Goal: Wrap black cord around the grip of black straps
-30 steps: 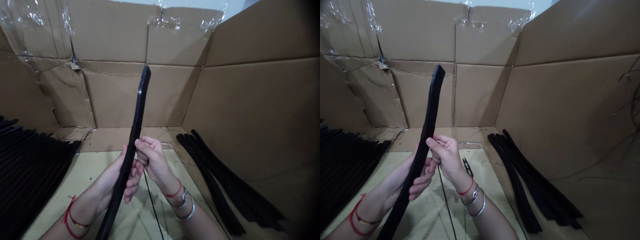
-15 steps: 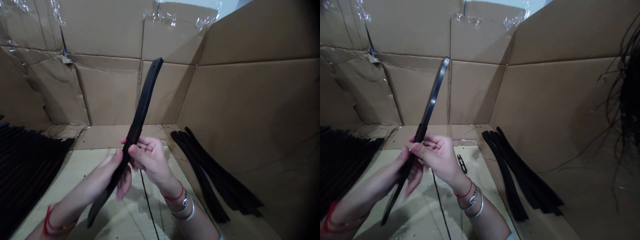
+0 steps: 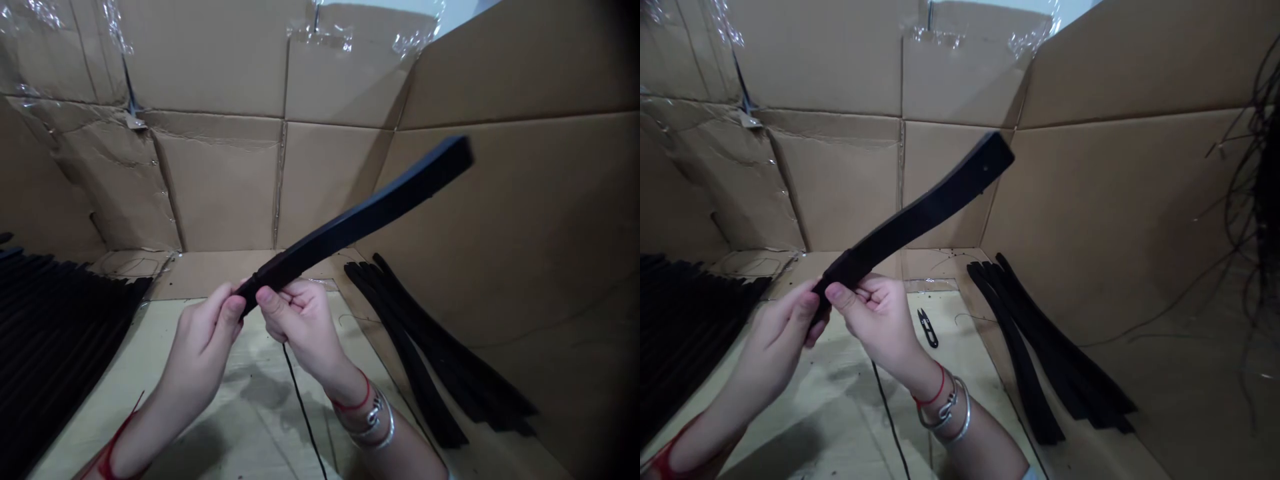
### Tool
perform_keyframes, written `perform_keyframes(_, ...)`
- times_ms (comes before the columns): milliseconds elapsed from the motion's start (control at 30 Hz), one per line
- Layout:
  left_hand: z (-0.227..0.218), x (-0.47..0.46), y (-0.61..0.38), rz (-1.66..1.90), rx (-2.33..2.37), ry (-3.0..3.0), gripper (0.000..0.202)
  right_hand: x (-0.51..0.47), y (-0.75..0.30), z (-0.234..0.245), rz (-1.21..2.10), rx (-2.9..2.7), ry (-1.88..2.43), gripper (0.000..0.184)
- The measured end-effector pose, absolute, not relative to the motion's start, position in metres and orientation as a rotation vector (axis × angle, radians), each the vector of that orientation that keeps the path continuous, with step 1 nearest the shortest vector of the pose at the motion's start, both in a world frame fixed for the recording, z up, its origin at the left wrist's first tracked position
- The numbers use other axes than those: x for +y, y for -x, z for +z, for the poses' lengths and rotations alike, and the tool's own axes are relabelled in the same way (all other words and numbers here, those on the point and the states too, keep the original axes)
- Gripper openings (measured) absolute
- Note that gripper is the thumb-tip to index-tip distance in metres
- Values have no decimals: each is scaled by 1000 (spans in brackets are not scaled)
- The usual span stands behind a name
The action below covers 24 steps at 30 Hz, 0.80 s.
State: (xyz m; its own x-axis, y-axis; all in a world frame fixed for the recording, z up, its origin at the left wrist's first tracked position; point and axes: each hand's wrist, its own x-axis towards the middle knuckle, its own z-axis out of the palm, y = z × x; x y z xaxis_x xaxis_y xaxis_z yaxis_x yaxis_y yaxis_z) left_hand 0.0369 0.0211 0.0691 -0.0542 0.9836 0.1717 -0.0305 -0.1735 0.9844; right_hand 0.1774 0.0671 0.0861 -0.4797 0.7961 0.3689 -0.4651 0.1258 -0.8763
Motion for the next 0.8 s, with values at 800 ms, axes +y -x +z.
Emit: perform_keyframes(800, 62, 27, -33, 988, 949, -1350, 60, 72, -174, 80, 1749, -1351, 328, 25)
